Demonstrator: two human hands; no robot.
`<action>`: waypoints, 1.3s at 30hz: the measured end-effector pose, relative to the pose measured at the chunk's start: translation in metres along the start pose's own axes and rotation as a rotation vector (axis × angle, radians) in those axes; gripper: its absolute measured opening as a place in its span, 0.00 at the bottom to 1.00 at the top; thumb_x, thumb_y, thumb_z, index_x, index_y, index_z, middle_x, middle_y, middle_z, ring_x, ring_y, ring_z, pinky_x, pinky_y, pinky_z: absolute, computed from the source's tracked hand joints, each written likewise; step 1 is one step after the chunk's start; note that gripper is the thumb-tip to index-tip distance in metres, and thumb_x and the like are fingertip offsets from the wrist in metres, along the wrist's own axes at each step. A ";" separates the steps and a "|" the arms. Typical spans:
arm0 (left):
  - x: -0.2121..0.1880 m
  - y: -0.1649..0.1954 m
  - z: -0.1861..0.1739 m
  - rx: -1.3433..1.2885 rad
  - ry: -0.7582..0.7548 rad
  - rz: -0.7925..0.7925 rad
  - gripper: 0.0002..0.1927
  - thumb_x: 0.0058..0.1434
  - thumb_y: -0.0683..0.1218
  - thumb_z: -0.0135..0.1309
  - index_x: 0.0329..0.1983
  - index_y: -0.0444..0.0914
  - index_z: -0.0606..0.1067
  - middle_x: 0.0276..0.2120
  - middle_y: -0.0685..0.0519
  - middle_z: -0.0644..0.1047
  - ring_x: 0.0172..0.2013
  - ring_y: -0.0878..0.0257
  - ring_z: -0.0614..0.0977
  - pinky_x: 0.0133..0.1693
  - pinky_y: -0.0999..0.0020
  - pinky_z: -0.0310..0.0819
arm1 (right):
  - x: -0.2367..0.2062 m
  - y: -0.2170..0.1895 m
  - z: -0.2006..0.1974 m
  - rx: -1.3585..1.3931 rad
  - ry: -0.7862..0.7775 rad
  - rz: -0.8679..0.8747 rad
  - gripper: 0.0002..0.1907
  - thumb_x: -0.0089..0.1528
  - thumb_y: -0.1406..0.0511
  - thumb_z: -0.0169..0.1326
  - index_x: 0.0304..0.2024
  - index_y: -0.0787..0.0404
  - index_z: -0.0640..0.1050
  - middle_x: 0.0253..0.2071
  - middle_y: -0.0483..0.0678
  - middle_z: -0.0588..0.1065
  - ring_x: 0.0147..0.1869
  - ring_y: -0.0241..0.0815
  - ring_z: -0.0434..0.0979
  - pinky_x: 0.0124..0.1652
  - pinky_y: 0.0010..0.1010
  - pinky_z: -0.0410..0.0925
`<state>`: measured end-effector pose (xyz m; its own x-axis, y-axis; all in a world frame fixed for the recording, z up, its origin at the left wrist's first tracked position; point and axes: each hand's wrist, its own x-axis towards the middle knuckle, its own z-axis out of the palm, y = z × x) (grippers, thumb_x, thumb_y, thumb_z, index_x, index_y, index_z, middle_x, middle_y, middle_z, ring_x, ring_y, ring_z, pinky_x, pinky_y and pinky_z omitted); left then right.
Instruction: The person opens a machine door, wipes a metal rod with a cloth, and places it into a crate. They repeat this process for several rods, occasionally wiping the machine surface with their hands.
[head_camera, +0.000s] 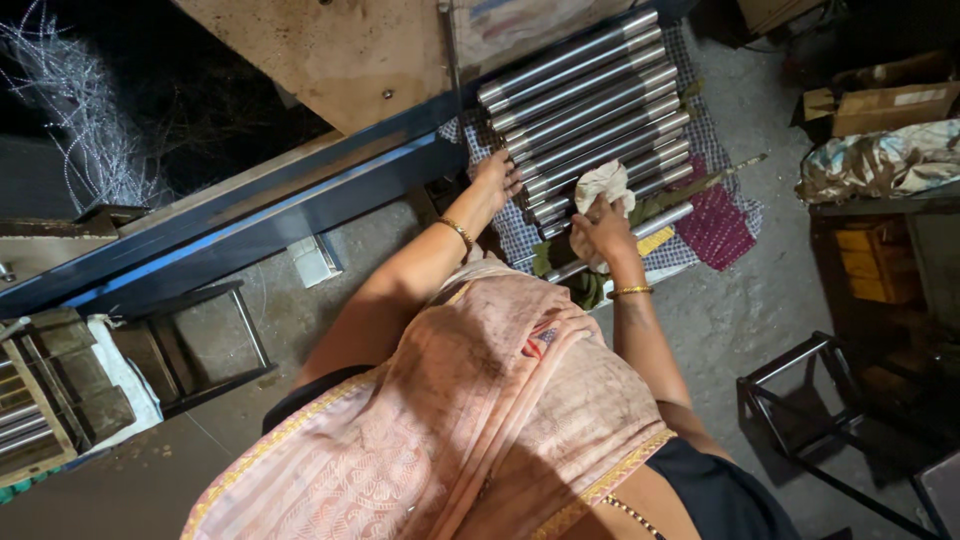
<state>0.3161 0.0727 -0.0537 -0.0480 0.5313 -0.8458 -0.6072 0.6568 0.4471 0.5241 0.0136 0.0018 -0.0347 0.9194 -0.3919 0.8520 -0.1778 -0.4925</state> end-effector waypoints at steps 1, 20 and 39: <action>0.000 -0.002 0.000 0.001 0.008 0.004 0.18 0.67 0.54 0.49 0.58 0.45 0.67 0.46 0.54 0.73 0.41 0.57 0.79 0.37 0.56 0.76 | 0.000 0.001 -0.002 -0.005 -0.037 0.028 0.41 0.59 0.48 0.63 0.68 0.59 0.66 0.70 0.68 0.56 0.69 0.69 0.62 0.60 0.48 0.62; -0.013 -0.007 0.031 -0.107 -0.347 -0.193 0.19 0.70 0.56 0.50 0.49 0.36 0.73 0.43 0.47 0.76 0.38 0.57 0.78 0.37 0.61 0.76 | 0.064 -0.016 -0.055 1.557 -0.192 0.260 0.22 0.67 0.54 0.52 0.59 0.58 0.71 0.60 0.53 0.74 0.62 0.54 0.75 0.56 0.49 0.73; -0.045 0.011 -0.159 0.117 -0.357 0.067 0.18 0.68 0.52 0.47 0.58 0.46 0.74 0.55 0.55 0.78 0.48 0.61 0.80 0.48 0.62 0.77 | -0.001 -0.092 0.039 1.645 -0.381 0.021 0.15 0.66 0.66 0.57 0.55 0.51 0.74 0.58 0.42 0.77 0.60 0.43 0.77 0.59 0.46 0.68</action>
<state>0.1852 -0.0291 -0.0575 0.2070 0.7146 -0.6682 -0.5161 0.6600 0.5459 0.4253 0.0150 0.0174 -0.3553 0.8249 -0.4396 -0.5465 -0.5649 -0.6183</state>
